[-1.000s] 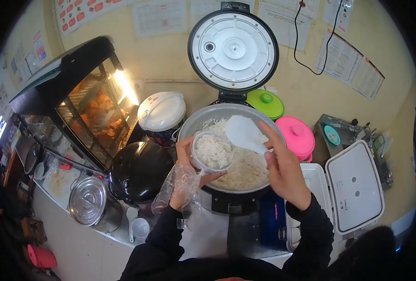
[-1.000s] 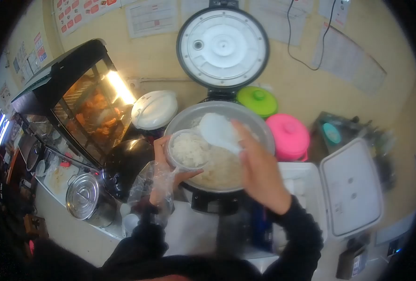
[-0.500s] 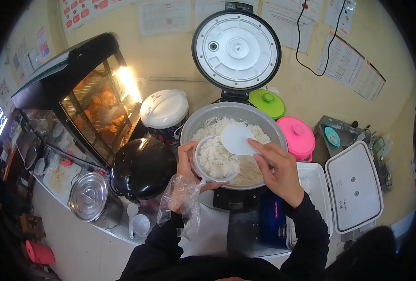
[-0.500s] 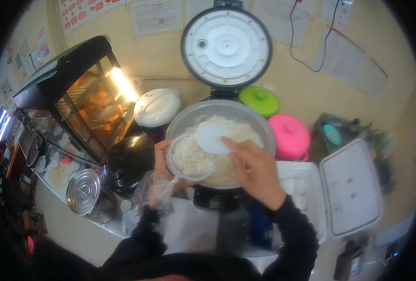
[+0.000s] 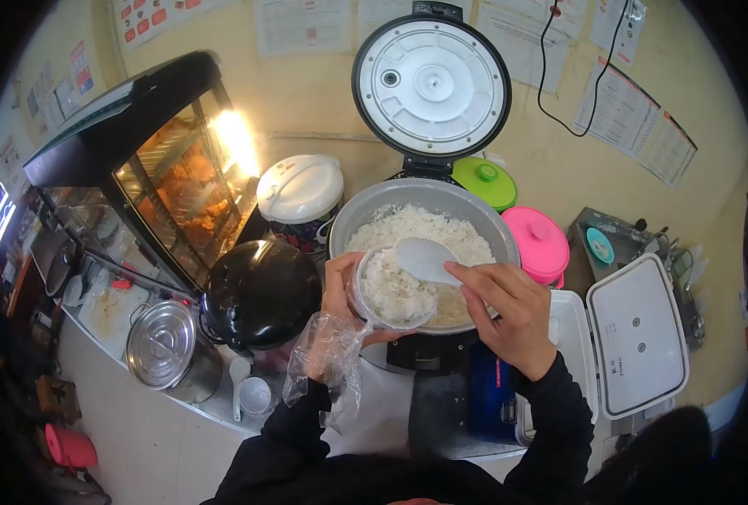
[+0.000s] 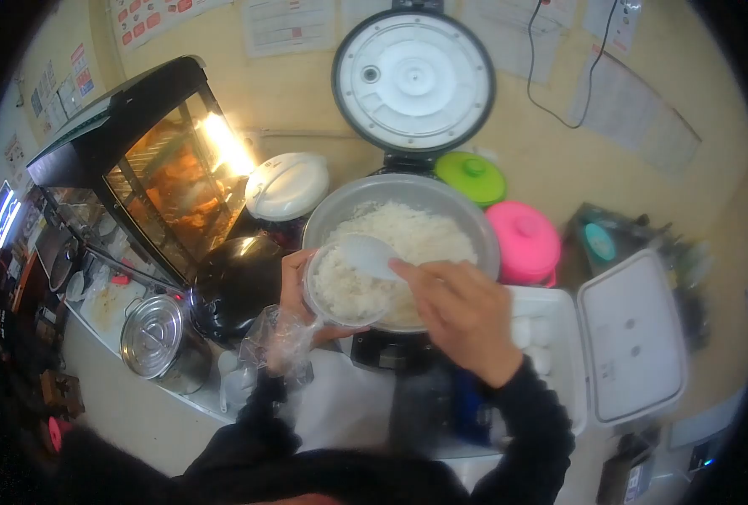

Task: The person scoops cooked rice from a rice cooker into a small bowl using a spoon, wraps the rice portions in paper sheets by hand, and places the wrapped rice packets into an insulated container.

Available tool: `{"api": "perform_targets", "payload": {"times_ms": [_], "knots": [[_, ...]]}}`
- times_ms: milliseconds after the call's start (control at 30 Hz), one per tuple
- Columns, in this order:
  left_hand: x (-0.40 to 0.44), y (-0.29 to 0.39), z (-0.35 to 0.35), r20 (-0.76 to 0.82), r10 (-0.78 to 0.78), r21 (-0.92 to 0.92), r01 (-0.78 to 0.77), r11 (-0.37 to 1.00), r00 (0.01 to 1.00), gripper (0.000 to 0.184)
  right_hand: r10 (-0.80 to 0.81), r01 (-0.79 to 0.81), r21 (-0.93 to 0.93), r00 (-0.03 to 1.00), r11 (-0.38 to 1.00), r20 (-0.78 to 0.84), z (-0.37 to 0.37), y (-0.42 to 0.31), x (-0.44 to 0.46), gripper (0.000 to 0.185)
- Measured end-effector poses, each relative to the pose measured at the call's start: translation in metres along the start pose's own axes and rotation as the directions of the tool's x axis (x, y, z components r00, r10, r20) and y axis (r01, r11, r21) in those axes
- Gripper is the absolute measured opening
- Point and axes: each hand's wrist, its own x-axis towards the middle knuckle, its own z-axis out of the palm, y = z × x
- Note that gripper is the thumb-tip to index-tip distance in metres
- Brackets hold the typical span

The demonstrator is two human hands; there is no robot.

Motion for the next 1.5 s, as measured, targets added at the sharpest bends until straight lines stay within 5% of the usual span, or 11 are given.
{"api": "perform_targets", "payload": {"times_ms": [167, 267, 733, 1367, 1500], "knots": [[0.003, 0.009, 0.006, -0.055, 0.043, -0.070, -0.047, 0.996, 0.998, 0.112, 0.026, -0.019, -0.078, 0.995, 0.997, 0.093, -0.013, -0.019, -0.002, 0.045], [0.002, 0.010, 0.009, -0.071, 0.101, 0.040, -0.099, 0.994, 0.992, 0.112, 0.045, -0.035, -0.092, 0.993, 0.995, 0.108, -0.012, -0.021, -0.002, 0.045], [-0.002, 0.020, 0.014, -0.092, 0.060, 0.075, -0.054, 0.996, 0.994, 0.114, 0.176, -0.133, -0.229, 0.968, 0.964, 0.177, -0.022, -0.048, -0.008, 0.045], [-0.001, 0.012, 0.017, -0.025, 0.073, -0.002, -0.073, 0.997, 0.997, 0.118, 0.218, -0.216, -0.031, 0.970, 0.976, 0.107, -0.029, -0.050, -0.013, 0.042], [-0.001, 0.020, 0.014, 0.029, -0.021, -0.005, 0.021, 1.000, 0.999, 0.117, 0.203, -0.207, 0.039, 0.975, 0.977, 0.093, -0.028, -0.043, -0.014, 0.041]]}}
